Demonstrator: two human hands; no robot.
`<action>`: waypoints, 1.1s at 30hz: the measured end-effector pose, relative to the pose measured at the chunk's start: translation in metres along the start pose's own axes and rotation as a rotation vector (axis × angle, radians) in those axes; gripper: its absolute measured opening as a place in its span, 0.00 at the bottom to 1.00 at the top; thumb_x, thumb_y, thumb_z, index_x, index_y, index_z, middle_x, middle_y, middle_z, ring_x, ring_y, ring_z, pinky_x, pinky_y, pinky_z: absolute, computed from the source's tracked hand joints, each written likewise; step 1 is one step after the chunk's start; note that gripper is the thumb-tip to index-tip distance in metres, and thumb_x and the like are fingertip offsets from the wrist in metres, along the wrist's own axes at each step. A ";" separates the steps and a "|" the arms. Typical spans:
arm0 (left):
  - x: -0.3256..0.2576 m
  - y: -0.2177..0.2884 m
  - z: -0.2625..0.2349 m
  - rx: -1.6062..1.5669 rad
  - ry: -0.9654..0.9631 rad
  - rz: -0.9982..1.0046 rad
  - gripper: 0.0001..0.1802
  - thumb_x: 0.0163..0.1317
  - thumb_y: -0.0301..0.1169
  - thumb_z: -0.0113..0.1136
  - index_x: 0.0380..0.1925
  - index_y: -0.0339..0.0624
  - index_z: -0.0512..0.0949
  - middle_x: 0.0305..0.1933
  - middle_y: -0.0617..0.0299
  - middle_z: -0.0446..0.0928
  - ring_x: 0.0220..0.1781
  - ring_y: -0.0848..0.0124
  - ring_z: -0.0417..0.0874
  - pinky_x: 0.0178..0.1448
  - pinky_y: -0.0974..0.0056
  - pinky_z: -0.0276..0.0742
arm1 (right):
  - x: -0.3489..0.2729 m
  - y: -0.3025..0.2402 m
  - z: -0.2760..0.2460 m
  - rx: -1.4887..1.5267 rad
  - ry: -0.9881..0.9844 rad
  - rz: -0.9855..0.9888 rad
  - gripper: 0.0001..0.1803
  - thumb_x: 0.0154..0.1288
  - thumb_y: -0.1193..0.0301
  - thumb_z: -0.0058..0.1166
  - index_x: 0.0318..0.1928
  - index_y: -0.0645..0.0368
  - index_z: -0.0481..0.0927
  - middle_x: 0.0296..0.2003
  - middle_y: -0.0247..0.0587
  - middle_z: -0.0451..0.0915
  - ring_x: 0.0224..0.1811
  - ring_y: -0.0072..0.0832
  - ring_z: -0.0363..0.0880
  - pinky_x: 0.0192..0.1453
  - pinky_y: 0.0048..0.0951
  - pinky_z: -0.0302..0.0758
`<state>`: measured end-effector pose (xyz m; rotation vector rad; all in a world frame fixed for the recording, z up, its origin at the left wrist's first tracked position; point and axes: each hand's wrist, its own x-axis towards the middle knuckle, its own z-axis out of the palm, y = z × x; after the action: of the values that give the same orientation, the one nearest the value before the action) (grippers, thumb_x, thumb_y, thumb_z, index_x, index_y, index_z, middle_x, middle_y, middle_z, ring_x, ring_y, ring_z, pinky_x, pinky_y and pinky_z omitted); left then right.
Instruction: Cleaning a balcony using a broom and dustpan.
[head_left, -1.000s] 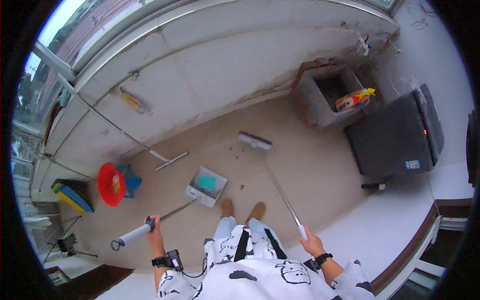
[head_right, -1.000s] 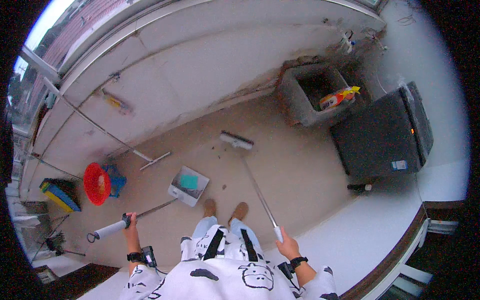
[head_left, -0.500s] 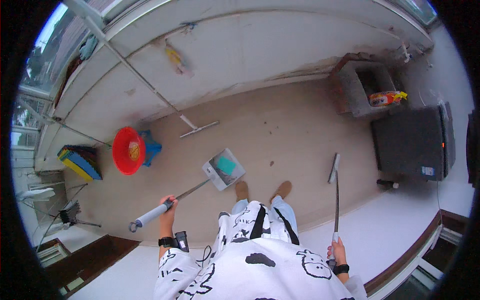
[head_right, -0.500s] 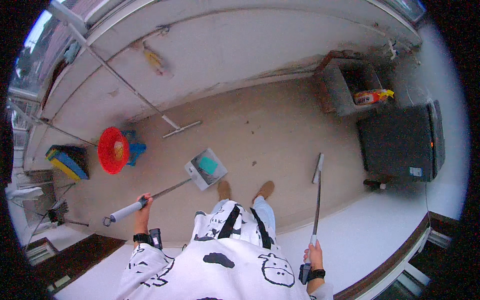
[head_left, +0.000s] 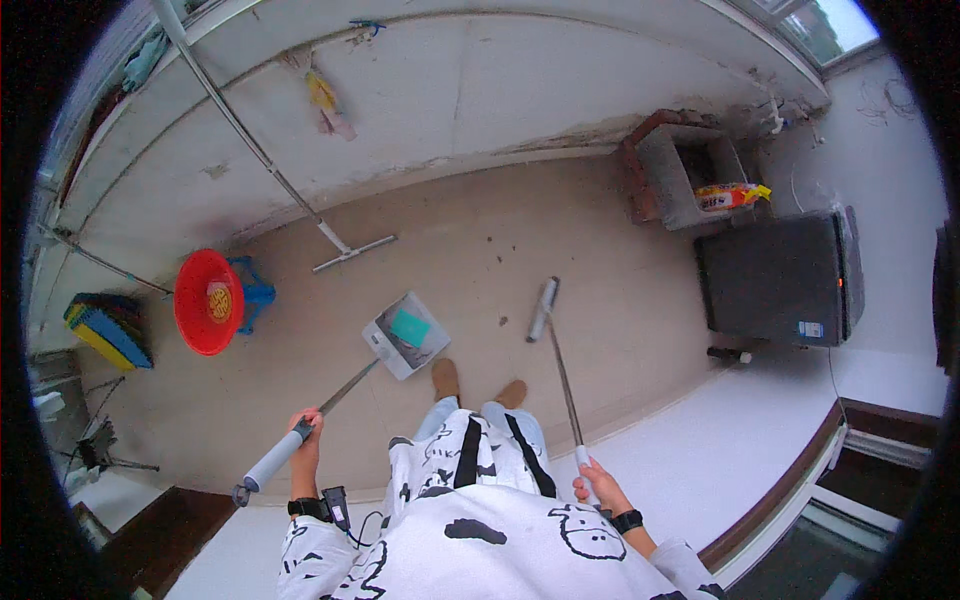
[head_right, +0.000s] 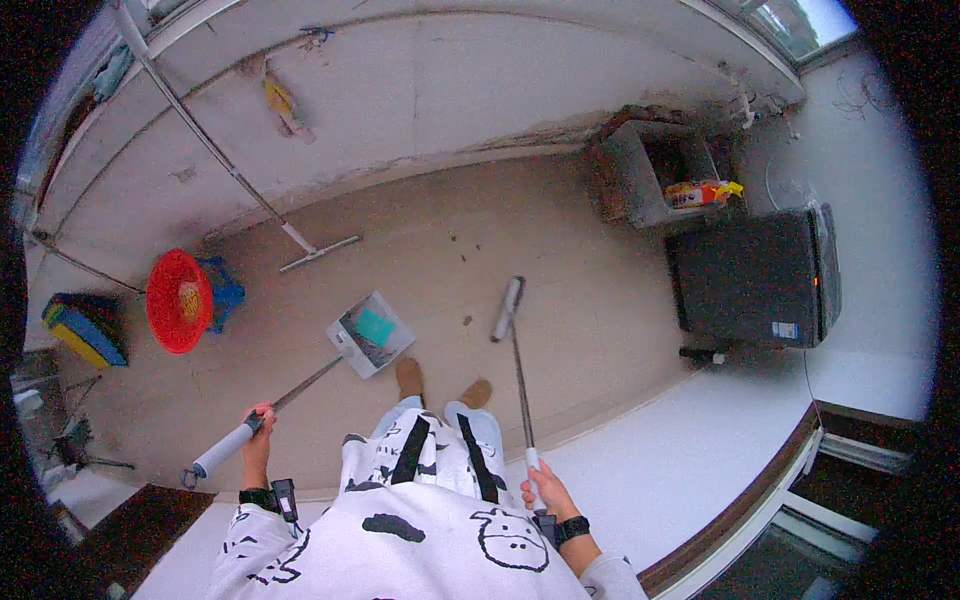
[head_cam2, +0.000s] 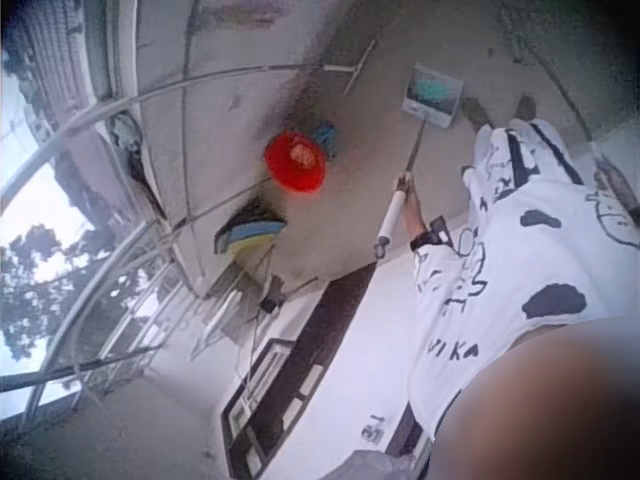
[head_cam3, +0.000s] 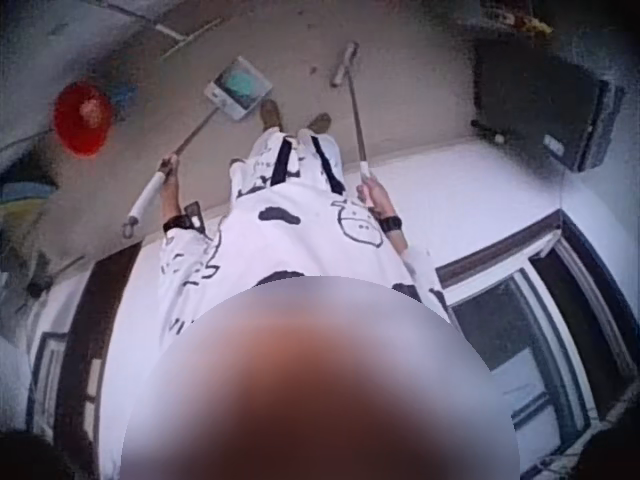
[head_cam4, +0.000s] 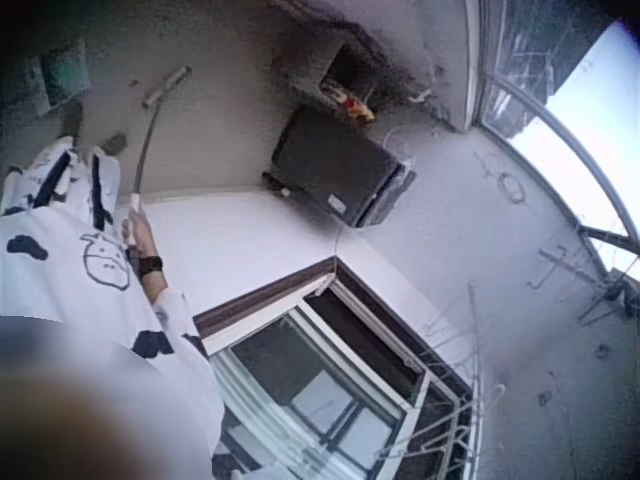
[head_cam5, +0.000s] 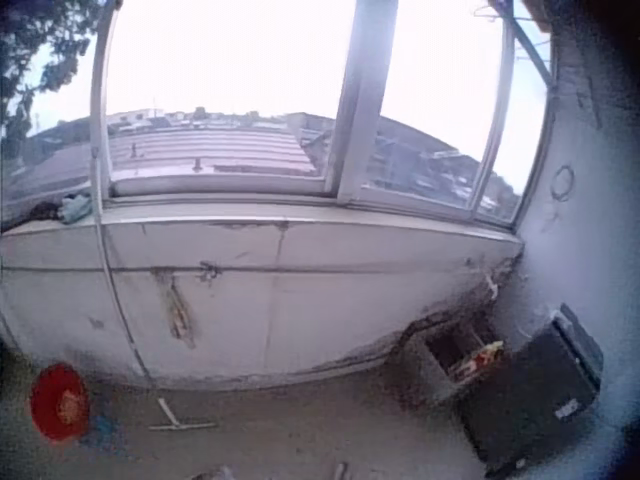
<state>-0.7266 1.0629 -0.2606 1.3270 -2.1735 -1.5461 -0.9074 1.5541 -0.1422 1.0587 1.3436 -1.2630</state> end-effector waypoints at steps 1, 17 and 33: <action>0.002 0.001 0.002 -0.033 -0.009 -0.011 0.07 0.53 0.30 0.57 0.27 0.37 0.74 0.37 0.53 0.74 0.41 0.64 0.75 0.47 0.62 0.69 | 0.001 -0.007 0.009 -0.014 -0.036 -0.012 0.19 0.62 0.66 0.42 0.53 0.45 0.57 0.21 0.34 0.66 0.14 0.21 0.61 0.15 0.23 0.62; -0.004 0.022 -0.009 -0.331 0.283 -0.222 0.06 0.56 0.31 0.55 0.28 0.41 0.71 0.35 0.62 0.74 0.28 0.76 0.73 0.34 0.71 0.70 | -0.128 -0.024 -0.040 -0.878 0.271 -0.019 0.33 0.59 0.67 0.48 0.64 0.46 0.52 0.19 0.30 0.68 0.15 0.18 0.65 0.18 0.21 0.66; -0.023 -0.071 -0.010 -0.418 0.463 -0.287 0.07 0.57 0.34 0.55 0.29 0.43 0.71 0.39 0.61 0.74 0.30 0.75 0.74 0.35 0.72 0.71 | 0.019 -0.122 0.001 -1.103 0.186 -0.105 0.30 0.59 0.68 0.48 0.62 0.47 0.56 0.21 0.31 0.68 0.19 0.18 0.66 0.19 0.23 0.68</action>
<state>-0.6678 1.0676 -0.3068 1.6833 -1.3483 -1.4811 -1.0305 1.5426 -0.1425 0.3110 1.8899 -0.3210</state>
